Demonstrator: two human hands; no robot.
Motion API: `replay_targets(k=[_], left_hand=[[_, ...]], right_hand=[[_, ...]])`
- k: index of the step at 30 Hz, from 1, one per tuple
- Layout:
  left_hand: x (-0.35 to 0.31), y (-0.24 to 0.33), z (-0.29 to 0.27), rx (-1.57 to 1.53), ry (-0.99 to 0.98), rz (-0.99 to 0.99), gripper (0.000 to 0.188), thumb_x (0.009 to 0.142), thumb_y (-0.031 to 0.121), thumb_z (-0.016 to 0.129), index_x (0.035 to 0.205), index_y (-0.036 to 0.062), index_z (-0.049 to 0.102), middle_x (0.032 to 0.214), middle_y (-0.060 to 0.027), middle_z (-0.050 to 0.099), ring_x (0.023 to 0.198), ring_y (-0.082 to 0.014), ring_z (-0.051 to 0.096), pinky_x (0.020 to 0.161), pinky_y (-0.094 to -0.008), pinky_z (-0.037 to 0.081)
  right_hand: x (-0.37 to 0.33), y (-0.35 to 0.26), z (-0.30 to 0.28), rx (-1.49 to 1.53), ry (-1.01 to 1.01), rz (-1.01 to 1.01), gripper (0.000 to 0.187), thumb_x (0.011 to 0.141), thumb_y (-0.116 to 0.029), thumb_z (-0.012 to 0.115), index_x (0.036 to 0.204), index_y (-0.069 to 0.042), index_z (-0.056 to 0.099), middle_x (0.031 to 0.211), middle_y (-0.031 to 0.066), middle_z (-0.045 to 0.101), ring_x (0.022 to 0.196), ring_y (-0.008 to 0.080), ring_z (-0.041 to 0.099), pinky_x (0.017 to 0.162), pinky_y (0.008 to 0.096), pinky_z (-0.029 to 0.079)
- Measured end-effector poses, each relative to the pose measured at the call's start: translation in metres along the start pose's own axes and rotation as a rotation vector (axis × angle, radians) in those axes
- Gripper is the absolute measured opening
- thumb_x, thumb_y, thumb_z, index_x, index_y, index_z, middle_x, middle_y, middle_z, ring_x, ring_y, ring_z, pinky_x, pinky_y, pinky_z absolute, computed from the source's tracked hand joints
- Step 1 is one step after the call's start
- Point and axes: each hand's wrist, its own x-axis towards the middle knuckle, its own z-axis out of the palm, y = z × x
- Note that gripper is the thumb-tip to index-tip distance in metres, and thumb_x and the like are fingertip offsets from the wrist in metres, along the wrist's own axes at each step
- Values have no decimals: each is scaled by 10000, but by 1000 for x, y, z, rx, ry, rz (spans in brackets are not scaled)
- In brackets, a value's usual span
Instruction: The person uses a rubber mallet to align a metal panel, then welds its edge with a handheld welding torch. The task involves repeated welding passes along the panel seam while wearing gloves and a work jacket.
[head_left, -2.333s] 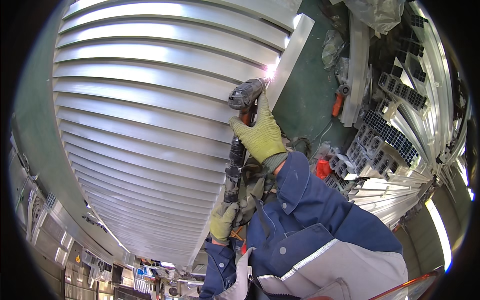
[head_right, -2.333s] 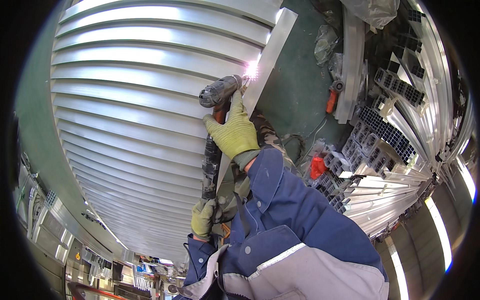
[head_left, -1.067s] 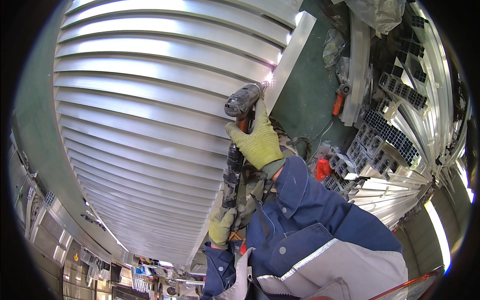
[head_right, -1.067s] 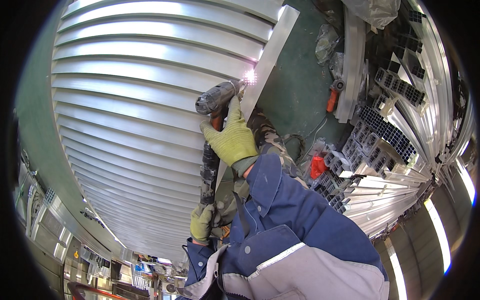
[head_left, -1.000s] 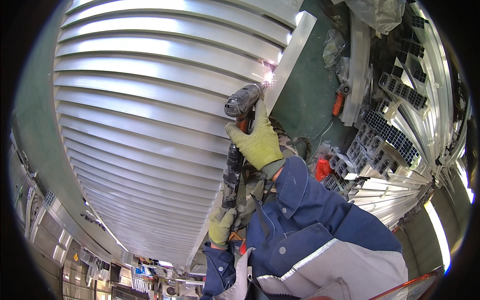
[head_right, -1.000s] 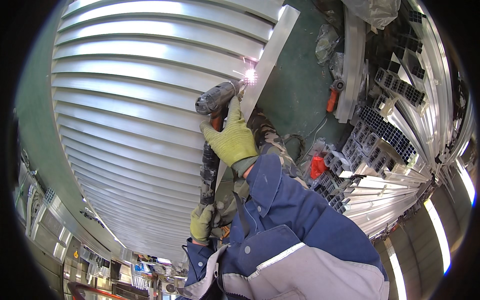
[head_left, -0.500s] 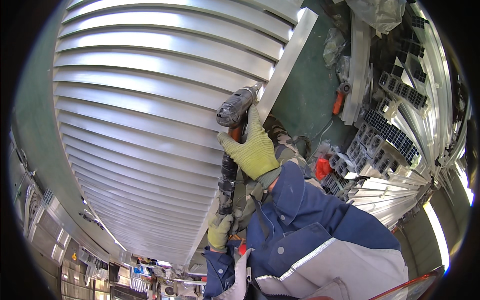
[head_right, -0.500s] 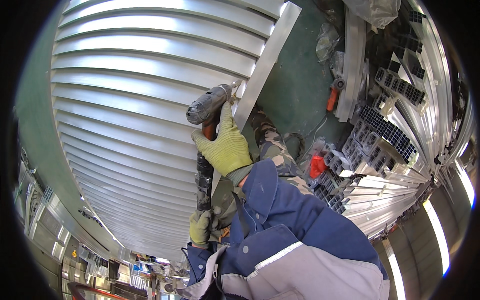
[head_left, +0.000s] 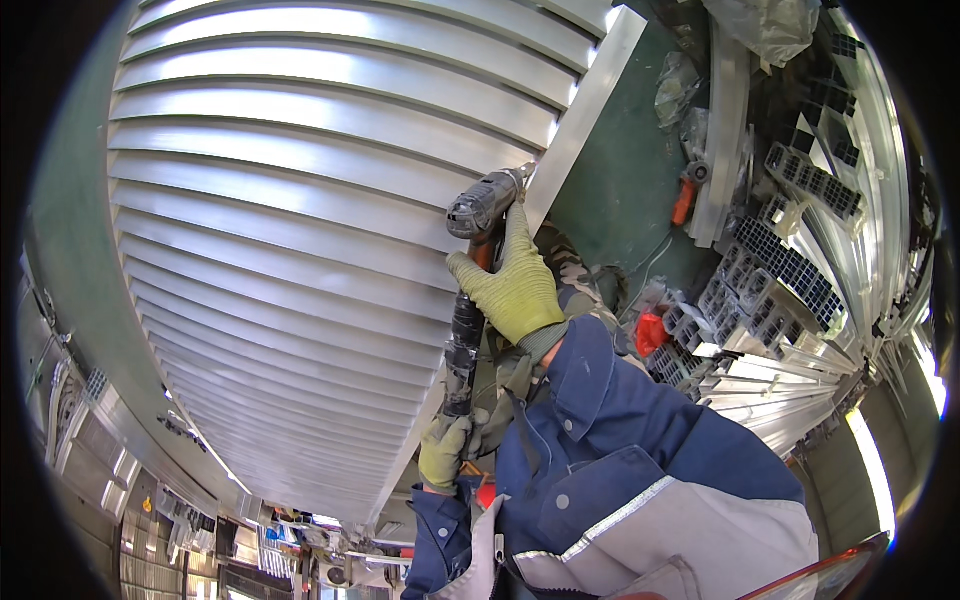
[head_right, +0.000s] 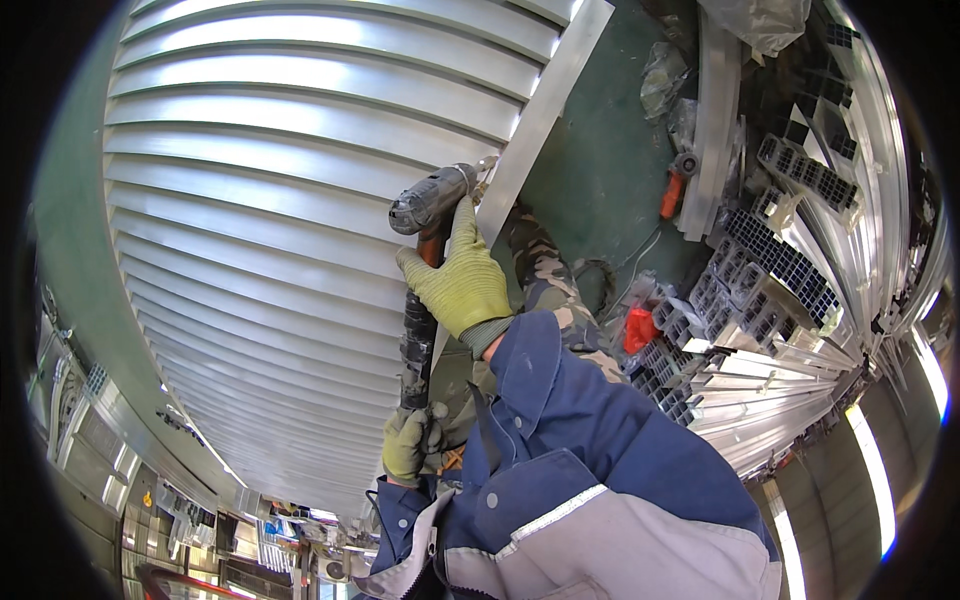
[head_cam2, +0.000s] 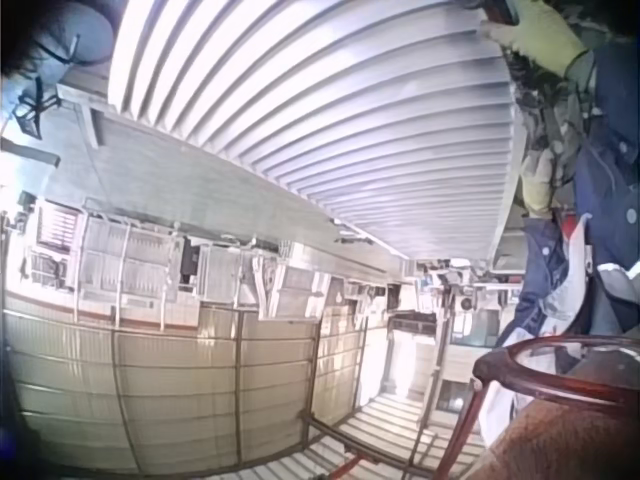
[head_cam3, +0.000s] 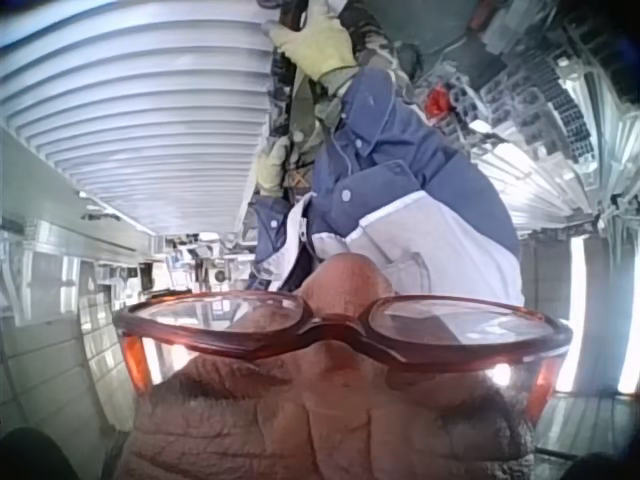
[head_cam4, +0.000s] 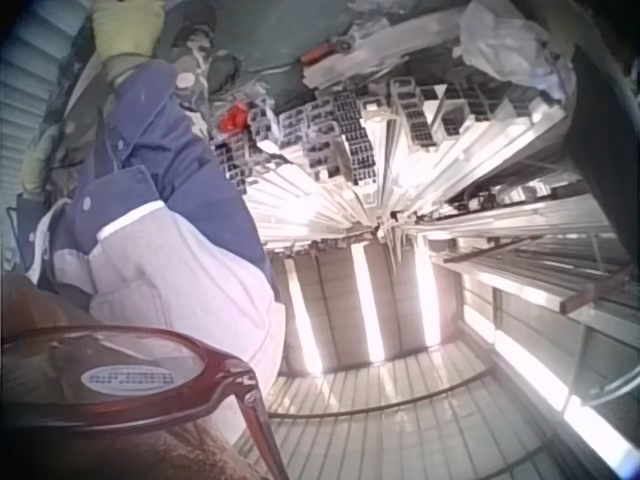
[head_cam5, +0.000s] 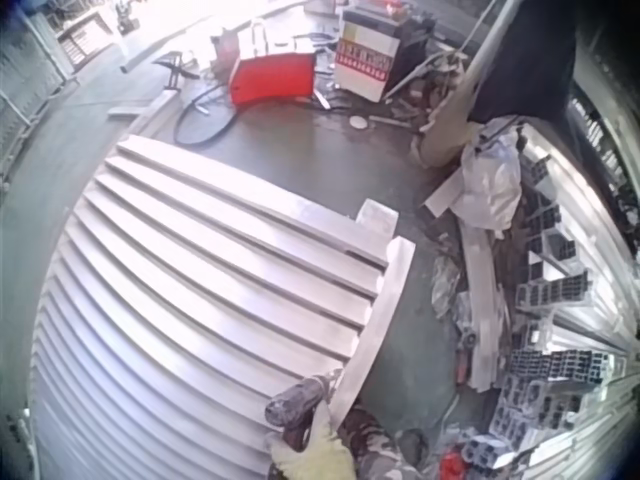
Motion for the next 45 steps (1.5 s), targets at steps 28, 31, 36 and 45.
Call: replay_targets(k=[28,31,36,45], left_hand=[[-1,6,4,14,-2,-31,456,1119,408,735,1252,-24,800,752,-5,659,615,-70,541,574,-239,398],[-2,6,3,20,-7,-24,475,1115,423,743,1254,-28,797,757,-5,661,620,-69,540,576,-237,398],[-2,5,2,38,3,-5,482,1109,435,748,1228,-29,797,732,-3,648,587,-77,527,559,-251,405],[-6,0,-2,51,6,14,458,1112,421,734,1219,-19,805,708,1,637,569,-80,518,547,-265,407]], right_hand=[[9,14,6,5,-14,-63,1165,943,-489,847,1763,41,213,1543,363,602,1355,510,677,1119,516,576],[8,15,6,29,-10,-73,1167,943,-485,849,1763,47,211,1539,366,602,1354,511,677,1117,512,575],[5,13,7,50,-15,-68,1164,941,-477,855,1762,43,215,1529,372,605,1352,516,675,1116,514,574],[-2,8,5,13,-42,-17,1142,945,-484,847,1753,41,233,1547,378,598,1386,525,651,1143,524,561]])
